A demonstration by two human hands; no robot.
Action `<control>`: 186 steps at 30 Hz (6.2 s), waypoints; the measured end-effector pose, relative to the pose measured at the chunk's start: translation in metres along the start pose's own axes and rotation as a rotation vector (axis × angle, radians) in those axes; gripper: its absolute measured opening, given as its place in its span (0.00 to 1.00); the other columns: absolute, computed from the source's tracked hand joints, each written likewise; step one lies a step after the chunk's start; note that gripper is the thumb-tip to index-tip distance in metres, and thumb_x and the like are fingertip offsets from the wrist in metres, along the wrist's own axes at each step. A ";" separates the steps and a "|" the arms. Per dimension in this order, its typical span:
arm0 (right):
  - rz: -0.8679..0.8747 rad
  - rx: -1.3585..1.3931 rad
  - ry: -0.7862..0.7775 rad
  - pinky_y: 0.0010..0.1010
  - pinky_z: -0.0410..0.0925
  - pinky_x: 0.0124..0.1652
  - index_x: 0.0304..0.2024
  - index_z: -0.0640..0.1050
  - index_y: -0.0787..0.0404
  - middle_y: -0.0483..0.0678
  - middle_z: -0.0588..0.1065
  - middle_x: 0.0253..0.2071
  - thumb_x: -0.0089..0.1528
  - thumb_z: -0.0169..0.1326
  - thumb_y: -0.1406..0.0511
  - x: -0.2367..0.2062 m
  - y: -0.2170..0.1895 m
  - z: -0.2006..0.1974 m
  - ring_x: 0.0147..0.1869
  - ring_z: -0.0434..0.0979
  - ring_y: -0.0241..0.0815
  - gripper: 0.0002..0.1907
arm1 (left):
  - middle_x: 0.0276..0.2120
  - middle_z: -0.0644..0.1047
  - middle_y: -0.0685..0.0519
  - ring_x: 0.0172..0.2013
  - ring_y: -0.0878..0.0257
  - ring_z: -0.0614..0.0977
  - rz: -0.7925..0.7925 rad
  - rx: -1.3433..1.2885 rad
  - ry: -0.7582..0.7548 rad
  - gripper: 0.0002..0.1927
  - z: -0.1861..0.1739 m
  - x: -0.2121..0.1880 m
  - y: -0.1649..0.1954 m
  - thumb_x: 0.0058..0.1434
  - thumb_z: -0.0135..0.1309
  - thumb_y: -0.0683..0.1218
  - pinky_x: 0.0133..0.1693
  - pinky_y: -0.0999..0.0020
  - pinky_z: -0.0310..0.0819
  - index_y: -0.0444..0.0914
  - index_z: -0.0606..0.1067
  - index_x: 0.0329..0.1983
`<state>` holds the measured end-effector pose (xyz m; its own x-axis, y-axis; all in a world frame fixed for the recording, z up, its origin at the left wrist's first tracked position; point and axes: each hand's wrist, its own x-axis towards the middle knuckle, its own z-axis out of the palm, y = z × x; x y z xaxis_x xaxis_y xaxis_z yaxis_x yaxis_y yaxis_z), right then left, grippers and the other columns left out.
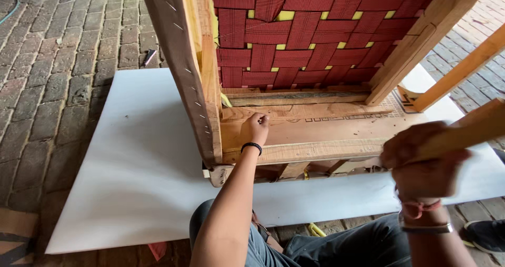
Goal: The person sits on the floor with an inverted wooden chair frame over their lap and hammers nails along the rail to secure the red webbing upholstery. They then stand, place the hammer on a workbench, and pick up nails from the bench near a nail gun case.
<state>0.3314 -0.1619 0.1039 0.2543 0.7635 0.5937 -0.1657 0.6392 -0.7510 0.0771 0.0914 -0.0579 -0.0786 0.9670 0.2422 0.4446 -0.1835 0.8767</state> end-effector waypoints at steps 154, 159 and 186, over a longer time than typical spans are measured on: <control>0.475 -0.377 -0.062 0.28 0.54 0.20 0.26 0.68 0.58 0.42 0.64 0.19 0.67 0.45 0.43 -0.021 0.116 0.051 0.21 0.59 0.36 0.29 | 0.33 0.82 0.49 0.32 0.54 0.82 -0.093 -0.183 0.414 0.07 -0.012 0.001 -0.004 0.66 0.55 0.47 0.36 0.60 0.76 0.40 0.79 0.43; 1.512 -0.158 0.116 0.29 0.48 0.19 0.27 0.63 0.54 0.41 0.57 0.20 0.66 0.43 0.42 -0.081 0.137 0.036 0.19 0.49 0.35 0.27 | 0.31 0.81 0.49 0.32 0.55 0.82 -0.056 -0.222 0.351 0.07 -0.021 0.000 0.012 0.61 0.56 0.47 0.37 0.61 0.77 0.41 0.79 0.40; 1.150 -0.163 0.210 0.29 0.58 0.17 0.31 0.72 0.64 0.42 0.65 0.19 0.63 0.57 0.63 -0.138 0.121 0.048 0.17 0.61 0.33 0.12 | 0.28 0.82 0.42 0.35 0.44 0.84 -0.188 0.162 -0.488 0.36 -0.013 -0.214 0.061 0.63 0.39 0.73 0.37 0.51 0.76 0.39 0.80 0.38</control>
<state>0.2308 -0.1857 -0.0555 0.1891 0.8428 -0.5040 -0.2795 -0.4458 -0.8504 0.1092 -0.1286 -0.0510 0.2355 0.9574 -0.1674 0.5978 -0.0069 0.8016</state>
